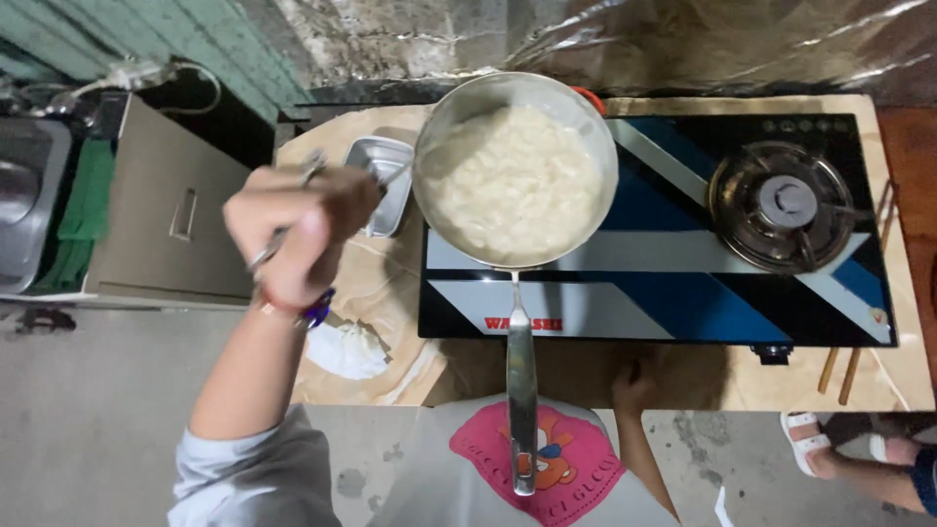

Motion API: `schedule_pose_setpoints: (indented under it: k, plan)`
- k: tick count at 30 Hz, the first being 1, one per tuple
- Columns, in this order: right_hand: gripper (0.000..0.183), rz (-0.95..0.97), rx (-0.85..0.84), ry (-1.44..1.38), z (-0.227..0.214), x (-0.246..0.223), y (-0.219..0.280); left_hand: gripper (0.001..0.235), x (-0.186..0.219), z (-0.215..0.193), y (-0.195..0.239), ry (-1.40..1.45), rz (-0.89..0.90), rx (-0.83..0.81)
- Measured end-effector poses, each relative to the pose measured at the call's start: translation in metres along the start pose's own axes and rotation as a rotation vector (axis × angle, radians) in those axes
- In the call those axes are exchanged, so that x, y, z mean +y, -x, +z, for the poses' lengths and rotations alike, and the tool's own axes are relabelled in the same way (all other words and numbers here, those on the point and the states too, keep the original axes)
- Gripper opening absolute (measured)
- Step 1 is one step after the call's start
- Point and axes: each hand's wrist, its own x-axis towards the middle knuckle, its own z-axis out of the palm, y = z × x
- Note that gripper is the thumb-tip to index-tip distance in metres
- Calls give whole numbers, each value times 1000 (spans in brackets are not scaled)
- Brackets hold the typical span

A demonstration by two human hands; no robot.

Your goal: The person stirs a thick, white, porridge-like mixture in a metal pan on a portable gas stove using a metal spatula. The person continuously mixes the contents to prevent sticking while the mixture simmers.

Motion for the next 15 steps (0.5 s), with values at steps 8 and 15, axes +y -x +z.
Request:
schedule_pose_setpoints:
  k: [8,15]
  plan:
    - [20,-53,-32,171,-12,-40,-8,61,-78,13,-30,-608,-294,194]
    - [9,-65,2,193,-11,-33,-4,51,-136,-11,-32,-556,-539,614]
